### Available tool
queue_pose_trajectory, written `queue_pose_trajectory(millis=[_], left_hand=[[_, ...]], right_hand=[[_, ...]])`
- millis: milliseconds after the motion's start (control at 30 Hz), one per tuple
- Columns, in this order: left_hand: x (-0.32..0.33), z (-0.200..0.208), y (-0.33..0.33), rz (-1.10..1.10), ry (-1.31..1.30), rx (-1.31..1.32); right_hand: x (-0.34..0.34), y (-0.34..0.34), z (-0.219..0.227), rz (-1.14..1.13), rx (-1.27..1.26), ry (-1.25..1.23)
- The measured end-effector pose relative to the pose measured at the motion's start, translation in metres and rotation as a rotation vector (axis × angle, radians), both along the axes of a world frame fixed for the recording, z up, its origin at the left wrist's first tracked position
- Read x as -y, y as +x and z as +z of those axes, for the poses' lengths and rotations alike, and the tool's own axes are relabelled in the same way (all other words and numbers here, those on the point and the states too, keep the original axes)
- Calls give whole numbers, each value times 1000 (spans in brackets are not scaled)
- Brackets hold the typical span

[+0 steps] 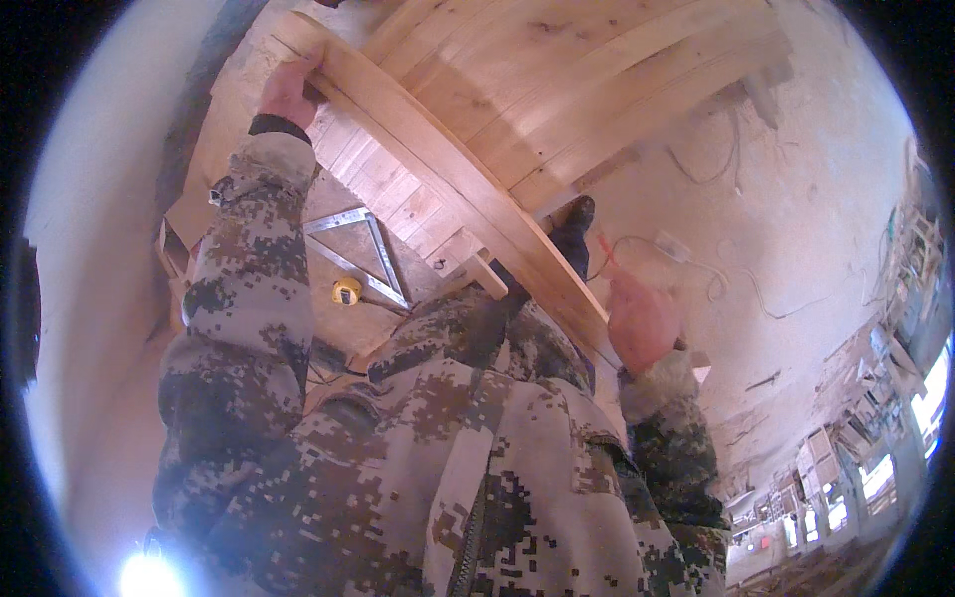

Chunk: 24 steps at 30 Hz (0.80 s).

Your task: The person aligns and marks wooden planks on a workbench using a pencil and a try square. They repeatedly position the planks, draw lines, and adjust the layout to prepare for assembly.

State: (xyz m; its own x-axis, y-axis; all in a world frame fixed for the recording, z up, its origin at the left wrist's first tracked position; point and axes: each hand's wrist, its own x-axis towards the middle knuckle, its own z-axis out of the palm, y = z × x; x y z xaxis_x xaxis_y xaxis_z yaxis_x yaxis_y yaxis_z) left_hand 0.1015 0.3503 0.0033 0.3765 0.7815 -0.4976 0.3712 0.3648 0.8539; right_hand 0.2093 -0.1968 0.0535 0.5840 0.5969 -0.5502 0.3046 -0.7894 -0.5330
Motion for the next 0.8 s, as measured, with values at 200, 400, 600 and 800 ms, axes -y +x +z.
queue_pose_trajectory(millis=[200, 400, 600, 800], left_hand=[[-12, -13, -3, -76, 8, 47], [2, 13, -23, 184, -30, 238], [89, 52, -108, 493, -213, 439], [248, 34, -108, 675, -232, 509]], right_hand=[[38, -53, -101, -474, -359, 120], [31, -62, -33, -281, -310, 57], [1, -82, 19, -132, -239, 125], [-53, -79, -15, 31, -109, 180]])
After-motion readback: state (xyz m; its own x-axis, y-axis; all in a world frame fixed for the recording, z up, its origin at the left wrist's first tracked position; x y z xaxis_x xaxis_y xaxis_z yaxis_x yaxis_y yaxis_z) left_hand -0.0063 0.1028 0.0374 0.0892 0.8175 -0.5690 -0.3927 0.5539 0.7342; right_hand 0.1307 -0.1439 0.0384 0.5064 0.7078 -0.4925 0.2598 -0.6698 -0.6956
